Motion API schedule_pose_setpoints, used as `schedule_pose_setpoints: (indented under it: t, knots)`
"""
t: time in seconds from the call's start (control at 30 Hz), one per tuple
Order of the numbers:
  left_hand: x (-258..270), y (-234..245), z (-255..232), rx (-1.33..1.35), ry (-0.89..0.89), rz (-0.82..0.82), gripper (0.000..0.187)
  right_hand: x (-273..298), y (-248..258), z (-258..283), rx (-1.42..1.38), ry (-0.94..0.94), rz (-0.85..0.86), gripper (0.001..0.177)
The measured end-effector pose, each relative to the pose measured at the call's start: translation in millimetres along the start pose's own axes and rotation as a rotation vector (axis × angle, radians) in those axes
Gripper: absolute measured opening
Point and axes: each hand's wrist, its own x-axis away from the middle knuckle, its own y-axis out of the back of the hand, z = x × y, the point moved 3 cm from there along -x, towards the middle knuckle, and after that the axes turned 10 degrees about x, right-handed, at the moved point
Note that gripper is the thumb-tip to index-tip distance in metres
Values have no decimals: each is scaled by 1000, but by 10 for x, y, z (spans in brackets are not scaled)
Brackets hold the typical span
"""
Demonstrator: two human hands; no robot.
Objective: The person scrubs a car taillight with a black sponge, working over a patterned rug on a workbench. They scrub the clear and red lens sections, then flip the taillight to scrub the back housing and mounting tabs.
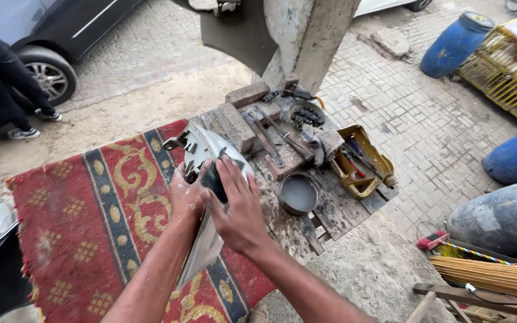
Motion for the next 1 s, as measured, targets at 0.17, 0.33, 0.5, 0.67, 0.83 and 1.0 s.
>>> schedule_pose_setpoints:
  t: [0.17, 0.33, 0.5, 0.67, 0.83, 1.0]
  knots:
    - [-51, 76, 137, -15, -17, 50, 43, -367, -75, -169, -35, -52, 82, 92]
    - [38, -113, 55, -91, -16, 58, 56, -624, -39, -316, -55, -107, 168, 105]
    - [230, -125, -436, -184, 54, 1, 89, 371, 29, 50, 57, 106, 31, 90]
    - [103, -42, -3, -146, -19, 4, 75, -516, -174, -302, -4, 9, 23, 98]
    - [68, -21, -119, -218, -26, -19, 73, 243, -156, 22, 8, 73, -21, 94]
    - [231, -159, -608, -401, 134, 36, 103, 618, -453, -48, 167, 114, -43, 79]
